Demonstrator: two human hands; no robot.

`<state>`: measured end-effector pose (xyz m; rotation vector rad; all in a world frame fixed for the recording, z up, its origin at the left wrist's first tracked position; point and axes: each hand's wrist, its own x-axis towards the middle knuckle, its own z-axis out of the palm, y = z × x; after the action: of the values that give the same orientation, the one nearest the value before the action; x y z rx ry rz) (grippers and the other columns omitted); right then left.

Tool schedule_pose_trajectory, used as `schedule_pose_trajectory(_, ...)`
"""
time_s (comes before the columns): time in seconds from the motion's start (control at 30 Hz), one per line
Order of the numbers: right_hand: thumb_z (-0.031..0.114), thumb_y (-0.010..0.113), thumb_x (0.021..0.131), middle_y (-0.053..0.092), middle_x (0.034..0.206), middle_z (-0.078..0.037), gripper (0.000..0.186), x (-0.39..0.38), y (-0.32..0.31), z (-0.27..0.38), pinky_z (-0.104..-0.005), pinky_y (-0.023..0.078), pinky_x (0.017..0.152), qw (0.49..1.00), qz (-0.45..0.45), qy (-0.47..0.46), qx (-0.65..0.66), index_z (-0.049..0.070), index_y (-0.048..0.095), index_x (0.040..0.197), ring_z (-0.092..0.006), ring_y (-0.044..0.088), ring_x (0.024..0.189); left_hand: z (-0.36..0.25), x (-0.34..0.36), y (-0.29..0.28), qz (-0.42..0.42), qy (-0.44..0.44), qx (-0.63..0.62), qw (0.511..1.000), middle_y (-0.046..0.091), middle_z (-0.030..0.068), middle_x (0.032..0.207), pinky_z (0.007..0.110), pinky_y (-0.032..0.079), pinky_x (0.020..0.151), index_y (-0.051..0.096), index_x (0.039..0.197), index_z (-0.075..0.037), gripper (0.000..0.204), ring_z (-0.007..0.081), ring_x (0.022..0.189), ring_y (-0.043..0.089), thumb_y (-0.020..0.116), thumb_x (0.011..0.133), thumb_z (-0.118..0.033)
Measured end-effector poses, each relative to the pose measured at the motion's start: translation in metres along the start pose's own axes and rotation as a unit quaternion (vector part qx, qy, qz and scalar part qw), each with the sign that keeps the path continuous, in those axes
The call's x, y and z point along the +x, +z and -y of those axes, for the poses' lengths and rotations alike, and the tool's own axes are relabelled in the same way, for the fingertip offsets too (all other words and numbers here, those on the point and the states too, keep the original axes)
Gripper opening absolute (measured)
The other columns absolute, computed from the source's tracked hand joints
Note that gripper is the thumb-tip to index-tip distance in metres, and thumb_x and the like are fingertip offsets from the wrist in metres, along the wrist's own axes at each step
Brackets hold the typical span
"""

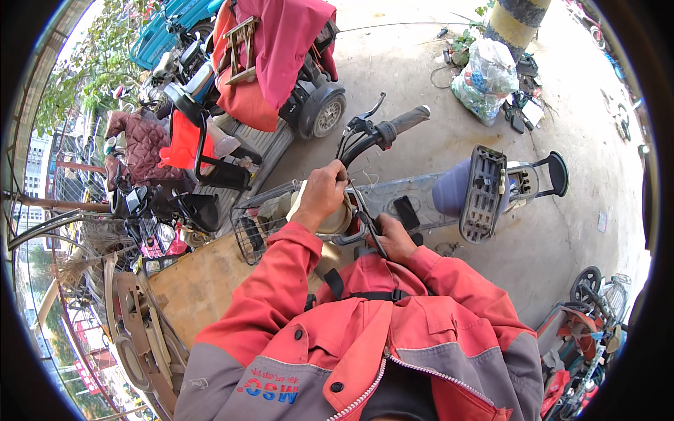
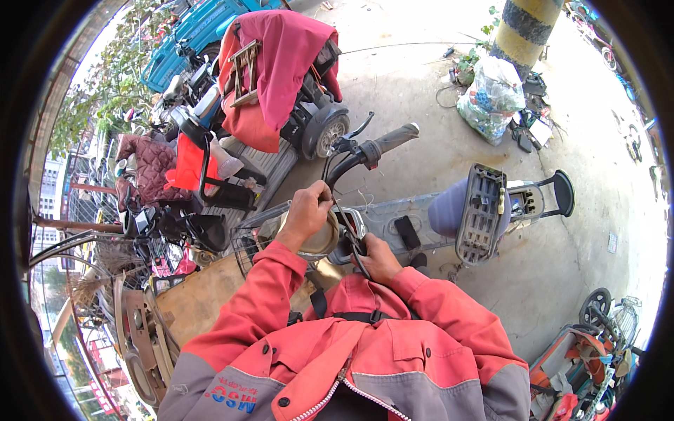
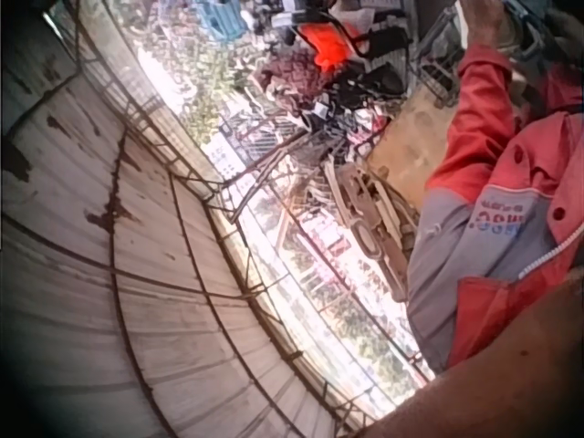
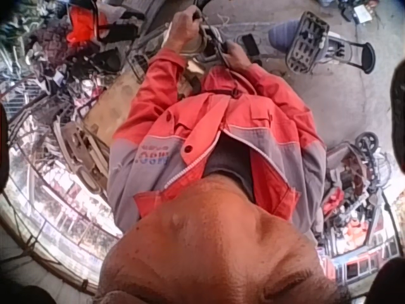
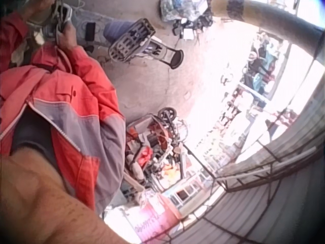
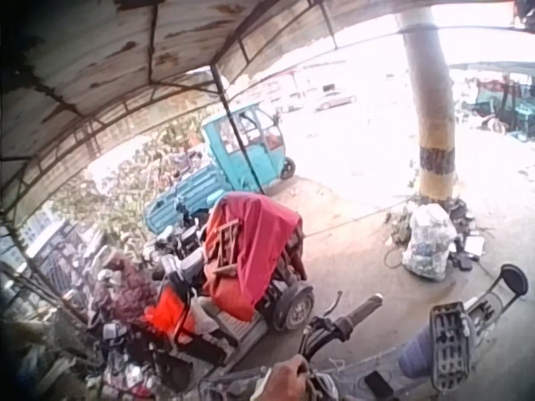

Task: The person works on the handlebar area of a scooter, using pliers to strip and adjust wires. They repeatedly cut and manipulate the wiring near the handlebar stem throughout the clip.

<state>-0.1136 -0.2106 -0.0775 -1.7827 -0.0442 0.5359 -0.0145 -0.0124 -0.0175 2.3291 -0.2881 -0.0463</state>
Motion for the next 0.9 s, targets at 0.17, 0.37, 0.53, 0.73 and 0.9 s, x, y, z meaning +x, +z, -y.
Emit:
schedule_pose_trajectory(0.17, 0.02, 0.073, 0.078, 0.062, 0.079, -0.029, 0.036, -0.001, 0.002, 0.003, -0.0458, 0.049, 0.067, 0.998, -0.038, -0.012, -0.052, -0.006, 0.051, 0.087, -0.043, 0.064, 0.076, -0.002, 0.001, -0.001, 0.007, 0.0, -0.007, 1.0, 0.064, 0.0187, 0.072, 0.04, 0.048, 0.064, 0.059, 0.084, 0.001, 0.011, 0.0368, 0.07, 0.065, 0.068, 0.078, 0.0)
schedule_pose_trajectory(0.37, 0.017, 0.07, 0.079, 0.062, 0.082, -0.033, 0.033, -0.002, 0.0, 0.006, -0.0535, 0.049, 0.071, 0.988, -0.065, -0.034, -0.133, -0.006, 0.048, 0.088, -0.0511, 0.061, 0.083, -0.004, 0.003, -0.002, 0.013, 0.013, 0.015, 1.0, 0.063, 0.0187, 0.071, 0.042, 0.046, 0.063, 0.057, 0.083, 0.0, 0.011, 0.0384, 0.069, 0.063, 0.066, 0.077, 0.0)
schedule_pose_trajectory(0.53, 0.019, 0.069, 0.08, 0.063, 0.08, -0.032, 0.034, -0.002, -0.001, 0.003, -0.0548, 0.049, 0.071, 0.986, -0.078, -0.045, -0.14, -0.006, 0.048, 0.089, -0.0511, 0.062, 0.08, -0.009, 0.003, -0.004, 0.036, 0.005, 0.026, 0.999, 0.063, 0.0205, 0.075, 0.046, 0.047, 0.067, 0.056, 0.084, 0.0, 0.01, 0.042, 0.076, 0.063, 0.064, 0.078, 0.001)
schedule_pose_trajectory(0.73, 0.02, 0.07, 0.079, 0.064, 0.079, -0.031, 0.036, -0.006, -0.004, 0.01, -0.0551, 0.05, 0.071, 0.979, -0.082, -0.018, -0.186, -0.005, 0.047, 0.091, -0.0496, 0.063, 0.078, -0.008, 0.002, -0.003, 0.026, 0.034, 0.022, 0.999, 0.061, 0.0208, 0.073, 0.044, 0.046, 0.064, 0.055, 0.083, 0.001, 0.011, 0.0408, 0.072, 0.062, 0.064, 0.077, 0.003)
schedule_pose_trajectory(0.9, 0.019, 0.07, 0.078, 0.063, 0.076, -0.03, 0.036, -0.006, -0.005, 0.01, -0.0552, 0.05, 0.07, 0.976, -0.083, -0.024, -0.202, -0.005, 0.046, 0.091, -0.0491, 0.063, 0.076, -0.006, 0.003, -0.003, 0.031, 0.033, 0.026, 0.999, 0.061, 0.0214, 0.073, 0.044, 0.046, 0.064, 0.054, 0.082, 0.002, 0.01, 0.0416, 0.073, 0.062, 0.063, 0.077, 0.004)
